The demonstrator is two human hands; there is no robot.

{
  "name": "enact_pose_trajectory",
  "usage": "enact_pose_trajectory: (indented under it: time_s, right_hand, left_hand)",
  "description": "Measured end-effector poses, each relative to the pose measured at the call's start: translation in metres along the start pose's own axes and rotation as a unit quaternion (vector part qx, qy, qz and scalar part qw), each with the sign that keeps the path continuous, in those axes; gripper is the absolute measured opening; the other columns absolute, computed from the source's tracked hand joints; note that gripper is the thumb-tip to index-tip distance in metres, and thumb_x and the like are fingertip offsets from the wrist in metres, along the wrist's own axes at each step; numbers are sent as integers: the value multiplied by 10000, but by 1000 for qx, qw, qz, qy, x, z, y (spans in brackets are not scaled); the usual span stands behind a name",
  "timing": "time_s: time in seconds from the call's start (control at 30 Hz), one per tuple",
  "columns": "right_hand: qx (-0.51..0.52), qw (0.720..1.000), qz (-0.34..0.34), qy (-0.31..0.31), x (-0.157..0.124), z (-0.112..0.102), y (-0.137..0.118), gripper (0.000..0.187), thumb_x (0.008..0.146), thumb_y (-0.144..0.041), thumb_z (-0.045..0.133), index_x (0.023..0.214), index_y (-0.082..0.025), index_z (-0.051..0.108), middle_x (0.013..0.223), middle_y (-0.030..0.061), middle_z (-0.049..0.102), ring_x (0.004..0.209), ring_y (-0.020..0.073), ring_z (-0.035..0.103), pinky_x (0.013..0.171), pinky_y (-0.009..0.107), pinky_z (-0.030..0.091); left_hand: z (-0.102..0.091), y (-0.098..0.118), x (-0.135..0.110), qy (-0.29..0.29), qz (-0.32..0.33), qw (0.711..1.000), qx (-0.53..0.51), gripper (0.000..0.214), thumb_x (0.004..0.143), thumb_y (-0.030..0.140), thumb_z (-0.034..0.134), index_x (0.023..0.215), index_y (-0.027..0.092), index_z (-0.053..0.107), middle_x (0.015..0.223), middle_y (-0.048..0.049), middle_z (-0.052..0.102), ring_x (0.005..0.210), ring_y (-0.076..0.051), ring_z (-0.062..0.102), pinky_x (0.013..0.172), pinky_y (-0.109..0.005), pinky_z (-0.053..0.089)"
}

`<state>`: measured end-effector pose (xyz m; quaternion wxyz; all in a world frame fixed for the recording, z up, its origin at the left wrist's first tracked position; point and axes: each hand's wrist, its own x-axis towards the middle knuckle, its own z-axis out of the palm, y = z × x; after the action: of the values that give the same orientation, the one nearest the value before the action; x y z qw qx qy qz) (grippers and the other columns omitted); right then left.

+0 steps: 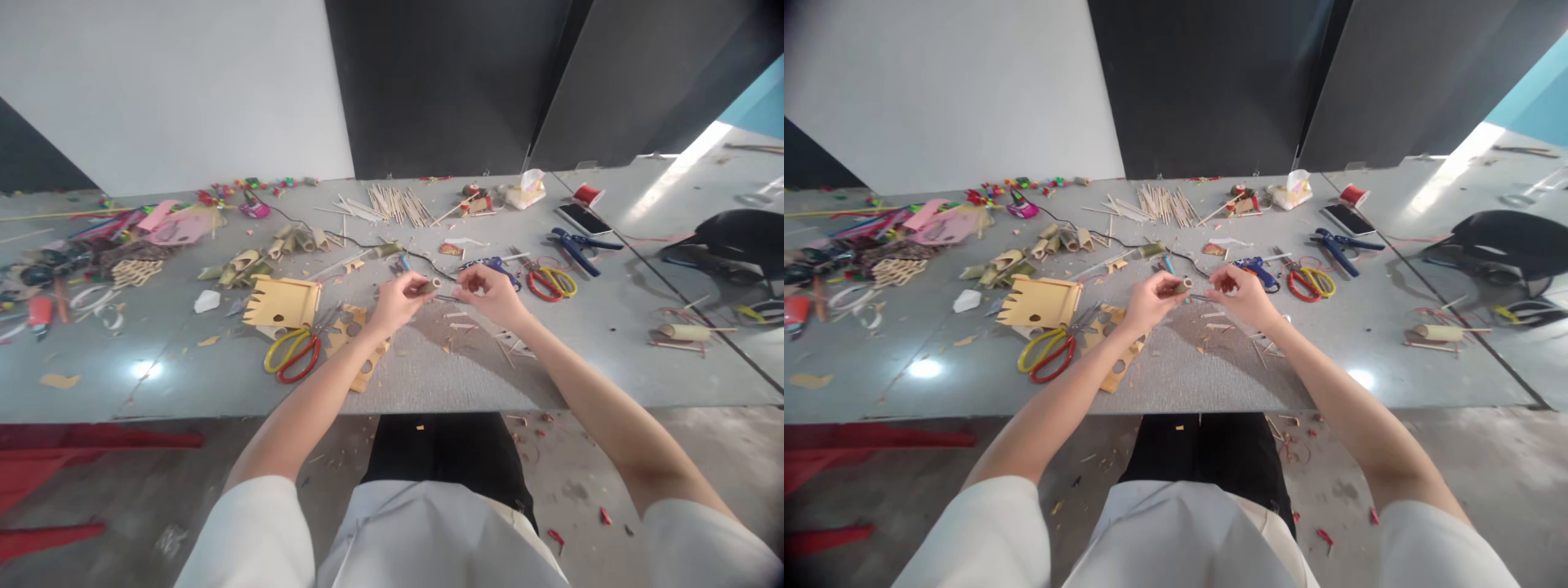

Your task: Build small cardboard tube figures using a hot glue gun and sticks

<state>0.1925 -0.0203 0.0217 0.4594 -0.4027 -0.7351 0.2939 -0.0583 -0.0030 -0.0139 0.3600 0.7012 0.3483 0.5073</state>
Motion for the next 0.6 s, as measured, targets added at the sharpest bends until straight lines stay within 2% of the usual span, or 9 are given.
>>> enact_pose_trajectory:
  time_s: [0.13, 0.23, 0.27, 0.33, 0.4, 0.47, 0.53, 0.6]
  right_hand:
    - [-94, 982, -88, -137, -7, -1, -8, 228, 1015, -430, 721, 952, -215, 762, 919, 55, 738, 830, 189, 667, 785, 329, 537]
    - [-139, 955, -182, -188, -23, 21, -32, 227, 1096, -321, 596, 1032, -195, 773, 991, 85, 755, 953, 217, 706, 871, 360, 571]
    - [-153, 940, -218, -213, -32, 32, -42, 239, 1109, -298, 568, 1082, -186, 777, 1040, 97, 766, 1002, 224, 713, 915, 374, 580]
    - [-183, 888, -315, -281, -51, 59, -61, 289, 1125, -245, 515, 1273, -179, 753, 1247, 114, 772, 1188, 244, 702, 1027, 403, 577]
    - [-227, 856, -359, -296, -70, 86, -75, 377, 1142, -281, 495, 1445, -133, 665, 1461, 124, 701, 1357, 257, 638, 1125, 407, 543]
    - [-261, 835, -379, -301, -85, 108, -83, 419, 1151, -346, 487, 1487, -145, 637, 1511, 108, 674, 1418, 240, 597, 1144, 371, 525]
    - [-293, 821, -390, -296, -95, 121, -85, 445, 1158, -362, 466, 1509, -132, 614, 1518, 121, 664, 1437, 243, 574, 1110, 370, 529]
    - [-317, 816, -388, -289, -99, 125, -86, 436, 1156, -374, 472, 1490, -137, 624, 1511, 143, 654, 1432, 265, 563, 1067, 403, 532]
  left_hand:
    - [-2, -2, 2, 35, -13, 999, 8, 437, 832, 552, 883, 1049, 203, 734, 1012, -100, 810, 951, -218, 782, 861, -347, 624]
    - [-2, -3, 2, 53, -23, 998, 27, 418, 839, 533, 881, 1043, 203, 727, 1013, -99, 811, 963, -225, 778, 868, -351, 619]
    - [-2, -4, 3, 59, -25, 997, 32, 407, 846, 525, 877, 1046, 204, 726, 1012, -95, 811, 954, -224, 776, 865, -351, 618]
    - [-2, -6, 3, 67, -27, 997, 39, 390, 858, 512, 866, 1051, 204, 724, 1016, -91, 811, 940, -220, 774, 859, -349, 617]
    - [-3, -8, 4, 70, -27, 996, 44, 380, 864, 503, 861, 1051, 203, 723, 1019, -92, 811, 948, -223, 775, 863, -349, 616]
    - [-5, -9, 4, 70, -27, 996, 48, 381, 860, 501, 865, 1044, 200, 721, 1017, -98, 811, 959, -231, 779, 869, -354, 614]
    - [-6, -9, 5, 69, -27, 996, 47, 383, 861, 500, 864, 1045, 197, 719, 1019, -104, 812, 964, -235, 779, 877, -362, 614]
    - [-6, -9, 4, 68, -25, 996, 45, 381, 866, 495, 860, 1052, 194, 719, 1026, -108, 812, 960, -232, 776, 878, -365, 613]
